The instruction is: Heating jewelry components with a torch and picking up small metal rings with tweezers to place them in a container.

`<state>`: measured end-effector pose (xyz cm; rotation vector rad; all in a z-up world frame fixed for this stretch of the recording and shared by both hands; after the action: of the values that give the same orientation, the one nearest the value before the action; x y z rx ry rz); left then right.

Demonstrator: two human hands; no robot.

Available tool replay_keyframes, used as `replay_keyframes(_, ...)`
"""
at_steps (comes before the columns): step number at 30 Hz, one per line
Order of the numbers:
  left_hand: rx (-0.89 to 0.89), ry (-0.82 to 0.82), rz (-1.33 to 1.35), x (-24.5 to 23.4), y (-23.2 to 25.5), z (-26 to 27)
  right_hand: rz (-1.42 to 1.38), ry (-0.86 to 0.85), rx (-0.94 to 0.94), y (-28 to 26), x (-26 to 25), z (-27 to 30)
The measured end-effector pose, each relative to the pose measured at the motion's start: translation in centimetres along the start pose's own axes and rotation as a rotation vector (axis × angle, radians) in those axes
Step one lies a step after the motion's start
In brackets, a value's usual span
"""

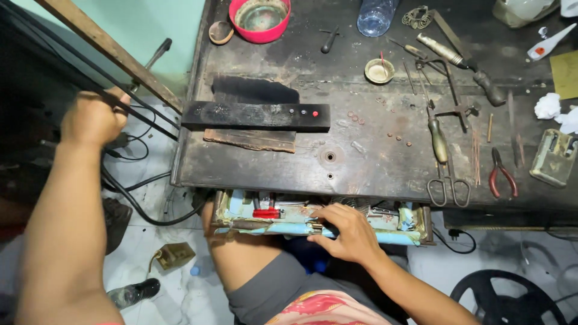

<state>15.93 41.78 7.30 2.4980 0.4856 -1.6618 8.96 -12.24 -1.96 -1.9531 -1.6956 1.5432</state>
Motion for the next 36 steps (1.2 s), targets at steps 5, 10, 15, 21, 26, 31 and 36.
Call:
replay_keyframes(5, -0.175, -0.177, 0.108, 4.2, 1.3, 0.4, 0.016, -0.011, 0.012, 0.2, 0.2, -0.1)
replay_keyframes(10, -0.068, -0.007, 0.321, 8.9, 1.8, 2.0, 0.015, -0.010, 0.006, -0.7, 0.1, -0.6)
replay_keyframes(15, -0.243, 0.036, 0.762, 9.5, 4.0, 4.5, -0.069, 0.015, -0.059, -1.5, -0.2, -0.9)
replay_keyframes(21, -0.339, 0.132, 0.893, 18.8, 2.3, 6.8, -0.109, 0.017, 0.016, -0.8, -0.3, -1.0)
replay_keyframes(26, -0.404, 0.142, 0.877, 19.1, 1.1, 10.4, -0.100, 0.030, -0.005, -1.2, -0.2, -0.8)
replay_keyframes(31, -0.439, 0.188, 0.877, 18.4, 1.8, 11.5, -0.089, 0.023, -0.016, -1.4, -0.6, -1.2)
replay_keyframes(36, -0.484, 0.202, 0.851, 18.0, 2.9, 12.9, -0.105, 0.029, -0.031, -1.7, -0.7, -0.8)
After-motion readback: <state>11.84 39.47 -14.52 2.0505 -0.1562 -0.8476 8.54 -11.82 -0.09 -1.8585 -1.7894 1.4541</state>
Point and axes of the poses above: each hand's wrist, its own z-axis away from the middle knuckle, its own x-axis out of the palm, y = z × x, the point moved 7 cm from there along -z, towards the middle knuckle, and after that the axes turned 14 degrees about y, right-handed, at the moved point
